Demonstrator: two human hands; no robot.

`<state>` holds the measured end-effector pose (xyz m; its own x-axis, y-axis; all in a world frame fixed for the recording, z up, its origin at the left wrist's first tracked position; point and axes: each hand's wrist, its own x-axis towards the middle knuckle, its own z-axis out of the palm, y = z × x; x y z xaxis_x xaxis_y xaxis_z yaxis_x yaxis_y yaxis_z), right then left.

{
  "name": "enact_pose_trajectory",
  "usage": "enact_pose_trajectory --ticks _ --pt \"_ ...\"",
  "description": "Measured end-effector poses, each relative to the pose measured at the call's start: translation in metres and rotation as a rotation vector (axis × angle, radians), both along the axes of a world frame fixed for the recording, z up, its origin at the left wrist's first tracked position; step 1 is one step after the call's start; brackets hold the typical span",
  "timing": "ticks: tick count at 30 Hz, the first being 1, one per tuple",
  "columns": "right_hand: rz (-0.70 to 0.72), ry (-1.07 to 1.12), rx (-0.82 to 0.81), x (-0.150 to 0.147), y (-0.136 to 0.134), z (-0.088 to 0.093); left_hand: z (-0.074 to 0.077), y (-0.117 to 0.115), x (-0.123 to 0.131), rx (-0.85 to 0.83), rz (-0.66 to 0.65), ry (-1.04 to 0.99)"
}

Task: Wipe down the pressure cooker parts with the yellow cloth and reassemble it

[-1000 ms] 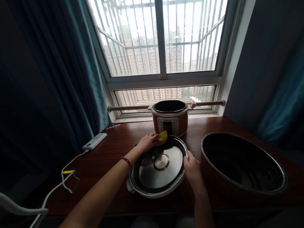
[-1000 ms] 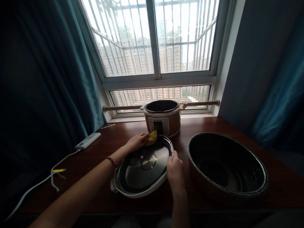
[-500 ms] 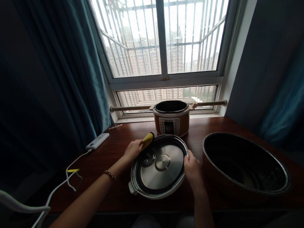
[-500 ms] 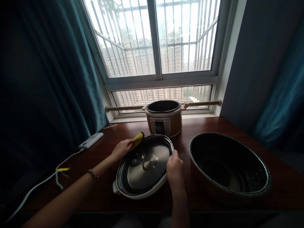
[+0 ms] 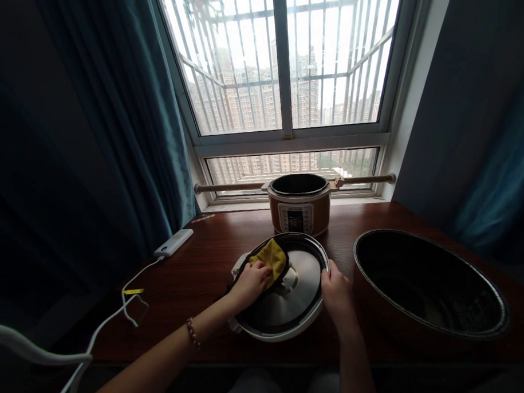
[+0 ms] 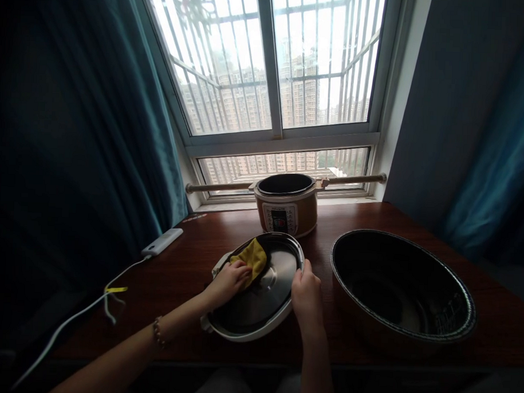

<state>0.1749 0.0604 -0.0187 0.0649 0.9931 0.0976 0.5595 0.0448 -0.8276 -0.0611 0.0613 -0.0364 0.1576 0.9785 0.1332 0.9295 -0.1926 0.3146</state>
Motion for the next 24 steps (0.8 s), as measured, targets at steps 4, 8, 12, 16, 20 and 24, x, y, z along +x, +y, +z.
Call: enact_pose_trajectory --ticks 4,8,12,16,20,24 --pt "-0.008 -0.012 -0.010 0.001 0.000 -0.001 0.003 -0.016 0.014 -0.111 -0.079 -0.131" --pt "-0.003 -0.011 -0.014 0.001 -0.002 0.000 0.020 -0.034 0.025 -0.243 -0.367 -0.253" --pt "0.001 -0.015 0.005 0.001 -0.001 0.000 0.035 -0.035 0.021 -0.401 -0.539 -0.226" --pt "0.011 0.006 0.008 0.002 0.000 -0.002 0.038 -0.021 0.001 -0.436 -0.377 0.044" --pt "0.013 0.003 0.007 0.002 0.000 -0.002 0.036 -0.011 -0.011 -0.318 -0.146 0.170" --pt "0.020 0.007 0.009 0.002 0.000 -0.001 0.042 0.003 -0.004 -0.126 -0.040 0.139"
